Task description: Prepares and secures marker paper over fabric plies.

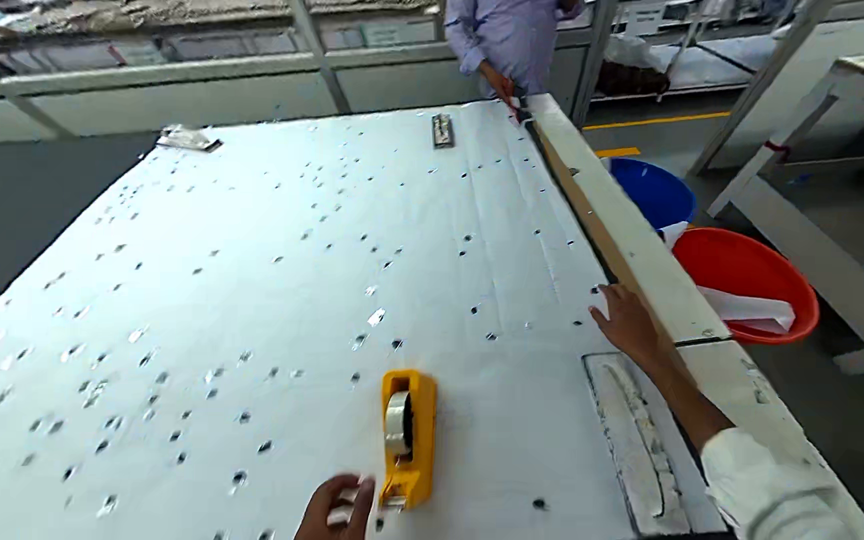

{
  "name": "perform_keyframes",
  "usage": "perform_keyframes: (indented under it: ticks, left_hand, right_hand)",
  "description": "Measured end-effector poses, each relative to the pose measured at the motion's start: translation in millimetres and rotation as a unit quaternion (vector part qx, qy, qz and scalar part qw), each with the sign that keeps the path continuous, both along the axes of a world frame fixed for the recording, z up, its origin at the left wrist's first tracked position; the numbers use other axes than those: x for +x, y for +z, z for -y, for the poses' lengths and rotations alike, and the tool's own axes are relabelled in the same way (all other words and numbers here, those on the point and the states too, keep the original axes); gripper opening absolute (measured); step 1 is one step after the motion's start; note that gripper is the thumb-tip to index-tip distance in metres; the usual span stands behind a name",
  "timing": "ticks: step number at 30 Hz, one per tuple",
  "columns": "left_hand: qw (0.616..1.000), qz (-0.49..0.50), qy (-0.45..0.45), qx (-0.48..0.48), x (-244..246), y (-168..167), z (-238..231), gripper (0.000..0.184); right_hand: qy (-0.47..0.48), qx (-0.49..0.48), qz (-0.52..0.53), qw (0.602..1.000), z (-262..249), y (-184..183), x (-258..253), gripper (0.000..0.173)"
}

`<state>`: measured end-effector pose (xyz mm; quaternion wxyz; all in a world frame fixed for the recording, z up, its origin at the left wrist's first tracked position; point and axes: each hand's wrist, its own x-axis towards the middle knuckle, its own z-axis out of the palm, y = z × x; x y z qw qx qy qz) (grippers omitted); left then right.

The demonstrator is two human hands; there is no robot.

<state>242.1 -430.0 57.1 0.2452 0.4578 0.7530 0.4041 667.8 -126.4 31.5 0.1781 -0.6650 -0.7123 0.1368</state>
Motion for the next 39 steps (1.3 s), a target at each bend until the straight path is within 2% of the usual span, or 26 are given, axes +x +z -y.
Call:
perform_keyframes:
  ticks: [3,5,7,9,14,19,22,24,27,28,29,30,32,35,39]
  left_hand:
    - [0.988,0.138,0.012,-0.063,-0.9,-18.5,10.6,0.042]
    - [0.974,0.211,0.005,-0.083,-3.5,-27.9,10.6,0.044]
    - [0.969,0.231,-0.01,-0.09,-2.7,-32.2,11.1,0.041]
    - [0.969,0.231,-0.013,-0.091,-0.9,-33.0,9.8,0.036]
    - [0.977,0.205,0.02,-0.054,7.1,-23.9,5.8,0.01]
    - [0.986,0.16,0.017,-0.034,11.0,-8.2,36.8,0.018]
    - [0.973,0.224,0.025,-0.04,16.3,-21.7,48.3,0.018]
    - [0.935,0.35,0.054,-0.031,22.0,-31.0,44.1,0.018]
    - [0.801,0.58,0.125,-0.077,26.3,-37.0,36.8,0.025]
    - [0.77,0.616,0.134,-0.103,29.2,-38.8,37.0,0.025]
    - [0.757,0.625,0.133,-0.135,35.0,-41.3,39.0,0.024]
    - [0.761,0.613,0.129,-0.168,44.7,-43.9,42.9,0.023]
    - [0.809,0.549,0.087,-0.19,66.5,-42.7,50.0,0.02]
    - [0.878,0.462,-0.024,-0.122,88.0,-30.9,30.8,0.018]
    - [0.933,0.315,-0.167,-0.043,122.4,-25.0,-63.8,0.009]
  right_hand:
    - [0.089,0.029,-0.108,0.99,78.7,18.9,-86.5,0.039]
    - [0.177,-0.008,-0.152,0.972,142.0,8.5,-148.5,0.037]
    - [0.233,-0.082,-0.168,0.954,198.9,-8.6,-196.3,0.045]
    - [0.256,-0.12,-0.172,0.944,235.4,-23.7,-227.9,0.054]
    - [0.247,0.057,-0.138,0.957,259.3,-47.8,-254.5,0.033]
    - [0.235,0.072,-0.136,0.96,258.6,-47.5,-252.4,0.033]
    - [0.228,0.079,-0.138,0.96,261.3,-49.4,-252.9,0.034]
    - [0.231,0.074,-0.145,0.959,259.9,-49.4,-251.9,0.034]
    - [0.271,0.01,-0.17,0.947,254.9,-44.0,-244.1,0.032]
    - [0.287,-0.022,-0.174,0.942,251.4,-39.4,-238.1,0.032]
    - [0.295,-0.048,-0.178,0.937,246.9,-33.5,-230.1,0.031]
    - [0.291,-0.058,-0.18,0.938,241.2,-27.8,-219.5,0.031]
    - [0.254,-0.041,-0.182,0.949,220.7,-15.4,-190.4,0.029]
    - [0.155,0.028,-0.187,0.97,163.6,1.4,-127.8,0.027]
    - [0.072,0.07,-0.137,0.985,54.5,-7.2,-38.7,0.035]
